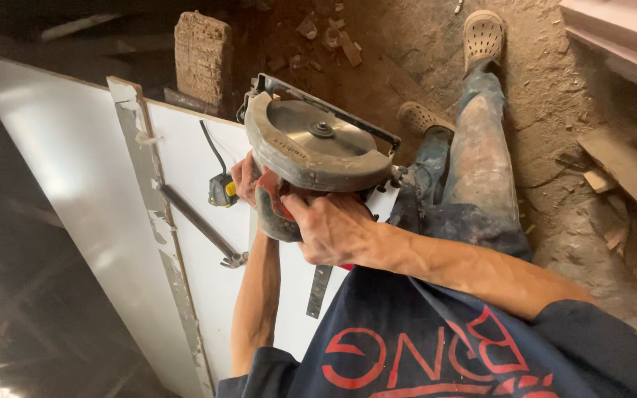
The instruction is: The person measures and marks wooden planks on a white workbench using a tape measure, pencil, and square. They then use a circular saw to cut the planks along the marked lines. The person repeats this process for multiple planks, stacking the cut pieces aside.
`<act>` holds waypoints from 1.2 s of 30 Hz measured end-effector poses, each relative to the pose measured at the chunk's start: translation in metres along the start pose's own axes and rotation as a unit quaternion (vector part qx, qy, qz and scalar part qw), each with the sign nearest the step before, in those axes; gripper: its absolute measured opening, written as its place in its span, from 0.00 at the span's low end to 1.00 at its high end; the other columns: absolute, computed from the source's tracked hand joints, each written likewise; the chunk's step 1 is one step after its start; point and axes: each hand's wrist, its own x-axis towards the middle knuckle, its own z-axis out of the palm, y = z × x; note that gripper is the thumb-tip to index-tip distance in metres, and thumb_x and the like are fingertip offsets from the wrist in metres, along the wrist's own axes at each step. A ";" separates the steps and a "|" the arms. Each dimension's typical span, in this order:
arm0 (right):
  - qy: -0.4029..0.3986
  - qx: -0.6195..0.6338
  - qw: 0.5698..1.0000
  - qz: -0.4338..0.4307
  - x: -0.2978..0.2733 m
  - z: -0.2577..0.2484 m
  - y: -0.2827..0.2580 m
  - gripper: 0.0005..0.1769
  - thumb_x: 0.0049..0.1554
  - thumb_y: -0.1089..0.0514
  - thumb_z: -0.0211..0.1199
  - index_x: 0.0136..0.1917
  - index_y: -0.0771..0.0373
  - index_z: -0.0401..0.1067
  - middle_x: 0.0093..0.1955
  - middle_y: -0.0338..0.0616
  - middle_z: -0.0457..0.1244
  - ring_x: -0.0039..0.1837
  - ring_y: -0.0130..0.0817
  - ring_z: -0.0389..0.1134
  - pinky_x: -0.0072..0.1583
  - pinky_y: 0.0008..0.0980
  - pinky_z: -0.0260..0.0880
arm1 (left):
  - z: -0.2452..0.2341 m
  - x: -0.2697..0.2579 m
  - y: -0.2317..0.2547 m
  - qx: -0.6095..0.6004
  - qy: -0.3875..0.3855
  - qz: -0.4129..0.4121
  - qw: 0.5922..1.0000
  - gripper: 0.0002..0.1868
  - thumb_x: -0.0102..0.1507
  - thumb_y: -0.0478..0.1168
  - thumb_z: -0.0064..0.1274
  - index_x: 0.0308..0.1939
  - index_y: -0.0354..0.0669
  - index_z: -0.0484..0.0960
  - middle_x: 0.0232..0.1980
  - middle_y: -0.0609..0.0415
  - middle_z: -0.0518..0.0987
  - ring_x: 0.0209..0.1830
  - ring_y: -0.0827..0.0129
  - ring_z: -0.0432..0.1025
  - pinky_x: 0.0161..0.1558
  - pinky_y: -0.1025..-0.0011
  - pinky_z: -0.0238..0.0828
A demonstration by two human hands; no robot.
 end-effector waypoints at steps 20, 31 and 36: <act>-0.009 0.012 1.000 0.005 0.001 -0.002 0.003 0.35 0.45 0.56 0.69 0.64 0.70 0.65 0.34 0.67 0.67 0.40 0.65 0.71 0.49 0.57 0.72 | 0.003 -0.007 0.009 0.218 0.016 0.169 0.961 0.18 0.62 0.40 0.60 0.55 0.47 0.77 0.57 0.49 0.78 0.57 0.55 0.69 0.59 0.59 0.68; -0.015 0.009 1.000 -0.007 0.008 -0.004 0.003 0.33 0.46 0.58 0.66 0.63 0.73 0.66 0.35 0.67 0.67 0.39 0.63 0.72 0.51 0.58 0.72 | 0.008 -0.009 0.011 0.166 0.023 0.094 0.981 0.26 0.60 0.43 0.64 0.61 0.40 0.78 0.54 0.51 0.78 0.54 0.54 0.69 0.55 0.58 0.70; -0.005 0.014 1.000 -0.001 0.009 -0.004 0.002 0.32 0.47 0.58 0.66 0.63 0.72 0.66 0.35 0.66 0.68 0.39 0.63 0.72 0.50 0.58 0.71 | 0.007 -0.009 0.009 0.179 0.014 0.099 0.979 0.24 0.62 0.42 0.63 0.60 0.39 0.78 0.56 0.51 0.77 0.55 0.54 0.69 0.56 0.59 0.69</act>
